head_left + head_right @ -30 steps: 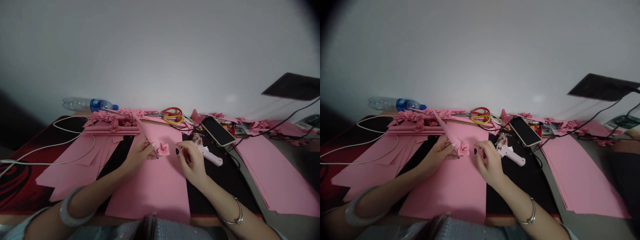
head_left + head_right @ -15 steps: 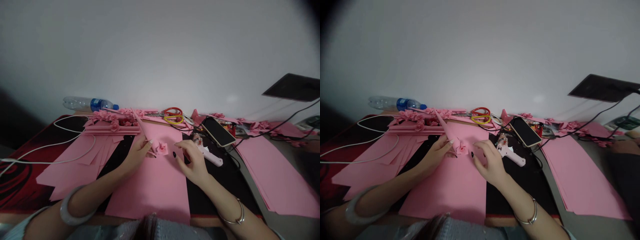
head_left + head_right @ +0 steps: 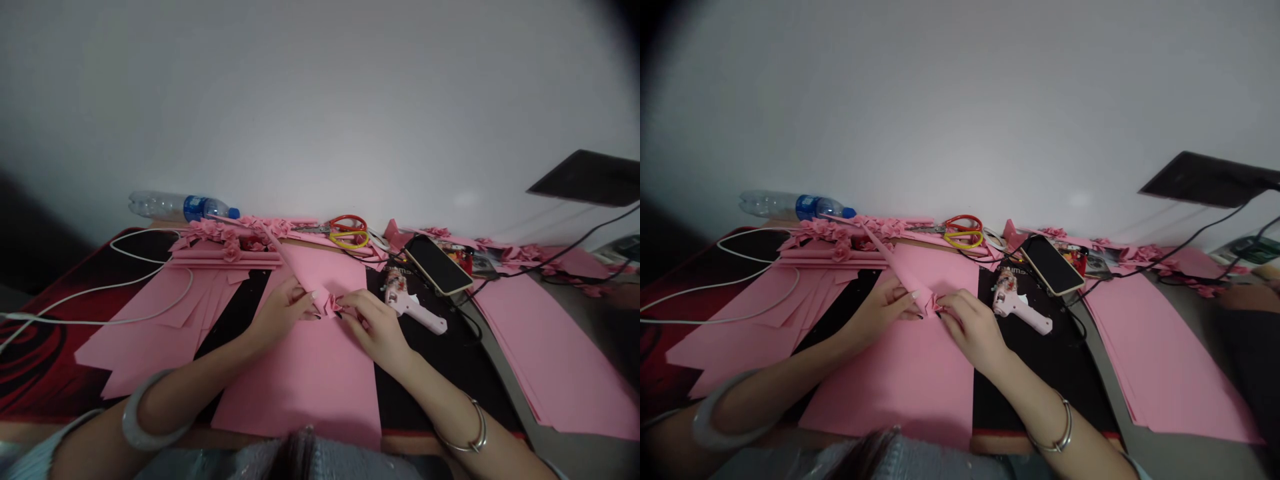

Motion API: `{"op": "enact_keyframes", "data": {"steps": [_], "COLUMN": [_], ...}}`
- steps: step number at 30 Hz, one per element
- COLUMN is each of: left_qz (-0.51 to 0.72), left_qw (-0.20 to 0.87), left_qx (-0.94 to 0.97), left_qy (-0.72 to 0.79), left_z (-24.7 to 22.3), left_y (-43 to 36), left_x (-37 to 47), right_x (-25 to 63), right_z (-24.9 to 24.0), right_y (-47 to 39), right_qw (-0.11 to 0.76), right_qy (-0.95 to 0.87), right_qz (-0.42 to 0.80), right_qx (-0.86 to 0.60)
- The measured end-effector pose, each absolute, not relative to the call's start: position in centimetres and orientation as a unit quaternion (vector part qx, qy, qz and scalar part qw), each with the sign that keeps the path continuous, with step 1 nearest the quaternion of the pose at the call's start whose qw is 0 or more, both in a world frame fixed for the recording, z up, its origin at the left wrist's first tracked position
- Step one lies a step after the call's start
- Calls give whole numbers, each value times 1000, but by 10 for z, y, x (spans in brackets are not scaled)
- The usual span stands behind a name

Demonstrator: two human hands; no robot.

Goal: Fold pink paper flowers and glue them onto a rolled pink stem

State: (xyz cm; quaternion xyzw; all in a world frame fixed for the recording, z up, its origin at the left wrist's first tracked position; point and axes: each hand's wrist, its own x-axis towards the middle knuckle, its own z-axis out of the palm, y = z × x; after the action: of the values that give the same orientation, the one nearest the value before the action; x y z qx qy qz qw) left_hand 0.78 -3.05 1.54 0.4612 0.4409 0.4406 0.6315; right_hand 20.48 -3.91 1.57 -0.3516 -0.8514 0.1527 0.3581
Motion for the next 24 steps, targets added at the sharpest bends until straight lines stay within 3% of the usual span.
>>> {"op": "enact_keyframes", "data": {"steps": [24], "left_qz": [397], "left_qw": [644], "left_qx": [480], "left_qy": [445], "left_z": [11], "left_y": [-29], "left_x": [6], "right_x": [204], "right_z": [15], "right_y": [-42], "right_qw": [276], "right_qy": [-875], "right_qz": [153], "right_qx": [-366]}}
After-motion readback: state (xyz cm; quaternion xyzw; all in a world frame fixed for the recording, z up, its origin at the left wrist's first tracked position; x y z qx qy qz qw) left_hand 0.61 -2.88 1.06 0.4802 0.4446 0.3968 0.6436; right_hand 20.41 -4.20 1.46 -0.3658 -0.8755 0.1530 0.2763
